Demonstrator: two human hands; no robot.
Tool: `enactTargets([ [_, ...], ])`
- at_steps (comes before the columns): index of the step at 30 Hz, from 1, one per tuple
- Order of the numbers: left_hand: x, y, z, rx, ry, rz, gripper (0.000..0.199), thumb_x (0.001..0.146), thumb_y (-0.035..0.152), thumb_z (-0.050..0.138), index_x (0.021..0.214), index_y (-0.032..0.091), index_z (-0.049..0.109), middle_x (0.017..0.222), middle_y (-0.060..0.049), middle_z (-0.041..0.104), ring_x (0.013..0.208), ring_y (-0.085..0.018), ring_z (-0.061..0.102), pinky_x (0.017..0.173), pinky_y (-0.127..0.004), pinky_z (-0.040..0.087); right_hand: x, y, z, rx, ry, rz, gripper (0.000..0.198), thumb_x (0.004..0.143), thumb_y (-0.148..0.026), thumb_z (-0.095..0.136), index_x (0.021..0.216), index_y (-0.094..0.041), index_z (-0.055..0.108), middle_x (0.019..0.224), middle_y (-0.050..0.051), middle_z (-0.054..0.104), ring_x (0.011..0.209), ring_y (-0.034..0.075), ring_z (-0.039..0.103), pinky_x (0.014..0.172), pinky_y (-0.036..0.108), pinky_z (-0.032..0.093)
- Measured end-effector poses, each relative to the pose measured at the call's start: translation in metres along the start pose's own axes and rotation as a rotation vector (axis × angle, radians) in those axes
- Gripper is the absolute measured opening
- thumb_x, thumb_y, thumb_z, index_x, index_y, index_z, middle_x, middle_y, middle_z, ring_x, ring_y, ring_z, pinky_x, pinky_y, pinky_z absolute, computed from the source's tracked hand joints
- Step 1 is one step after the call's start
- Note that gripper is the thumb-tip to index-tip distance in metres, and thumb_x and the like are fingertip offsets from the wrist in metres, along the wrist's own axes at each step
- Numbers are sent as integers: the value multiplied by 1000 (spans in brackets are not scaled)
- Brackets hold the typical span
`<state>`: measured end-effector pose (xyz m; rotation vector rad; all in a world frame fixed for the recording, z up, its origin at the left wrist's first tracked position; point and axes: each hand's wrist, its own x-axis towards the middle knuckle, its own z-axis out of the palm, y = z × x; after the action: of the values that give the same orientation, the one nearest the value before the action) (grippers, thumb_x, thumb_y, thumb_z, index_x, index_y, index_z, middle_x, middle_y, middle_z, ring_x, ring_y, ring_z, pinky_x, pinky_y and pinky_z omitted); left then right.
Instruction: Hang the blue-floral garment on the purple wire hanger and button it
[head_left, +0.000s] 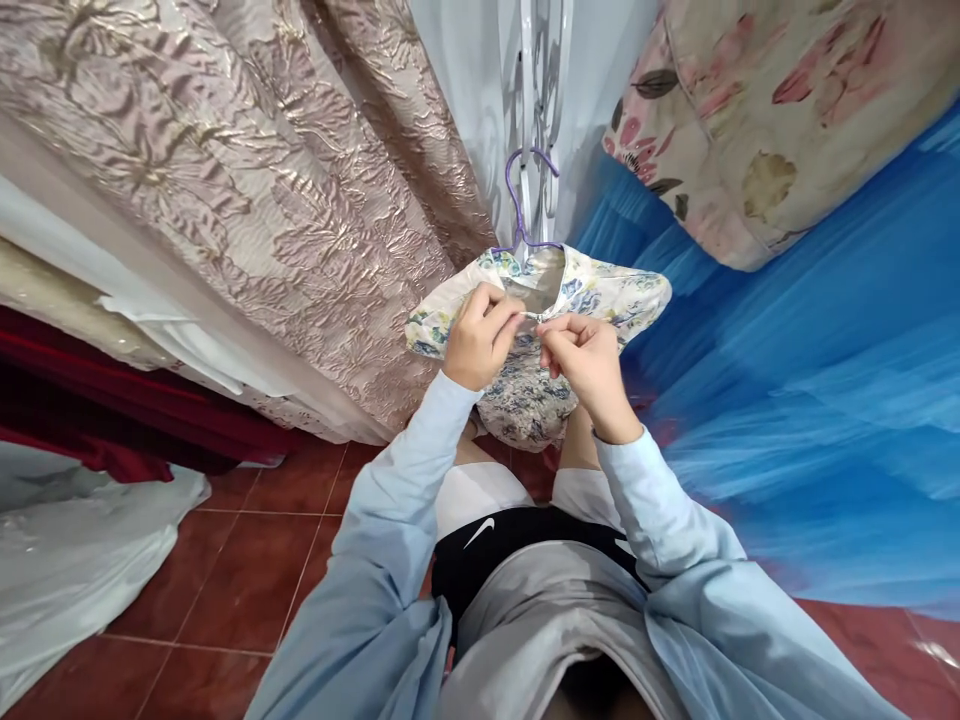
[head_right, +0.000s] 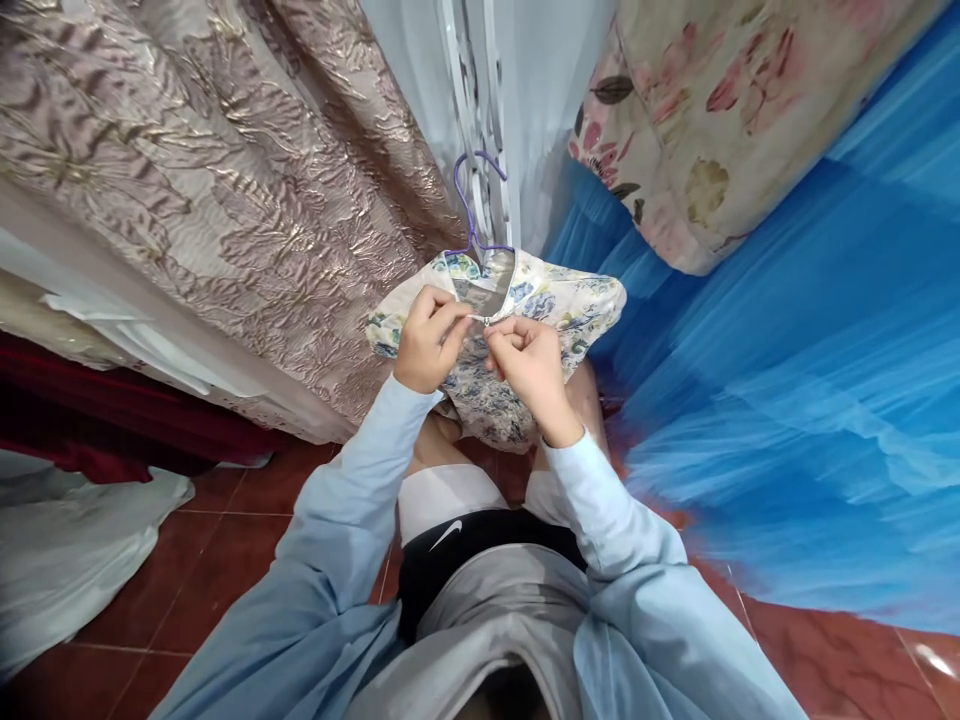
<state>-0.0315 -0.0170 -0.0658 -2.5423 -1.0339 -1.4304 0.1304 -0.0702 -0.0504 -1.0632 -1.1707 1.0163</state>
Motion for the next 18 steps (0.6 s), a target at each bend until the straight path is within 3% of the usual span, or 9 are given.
enactTargets([
  [6,-19,16,-6,104,31,29,27,105,30,46,93,15,66,89,-7,58,87,-19,57,82,-32,45,-10,26,12,85,-8,72,23,81,-37,69,69,-20,60,44,-6,54,35,7,40,40,21,32],
  [12,-11,26,-15,58,4,4,33,107,34,41,94,15,64,90,-7,56,88,-19,56,83,-32,46,-8,20,20,114,70,-26,24,87,-40,66,75,-21,58,46,-8,49,38,7,40,43,21,32],
  [18,-2,32,-14,-19,99,-6,34,107,39,42,90,16,61,89,-6,55,88,-18,57,82,-32,49,-10,14,22,160,76,-60,30,86,-44,67,71,-22,54,44,-9,45,38,7,35,42,22,28],
])
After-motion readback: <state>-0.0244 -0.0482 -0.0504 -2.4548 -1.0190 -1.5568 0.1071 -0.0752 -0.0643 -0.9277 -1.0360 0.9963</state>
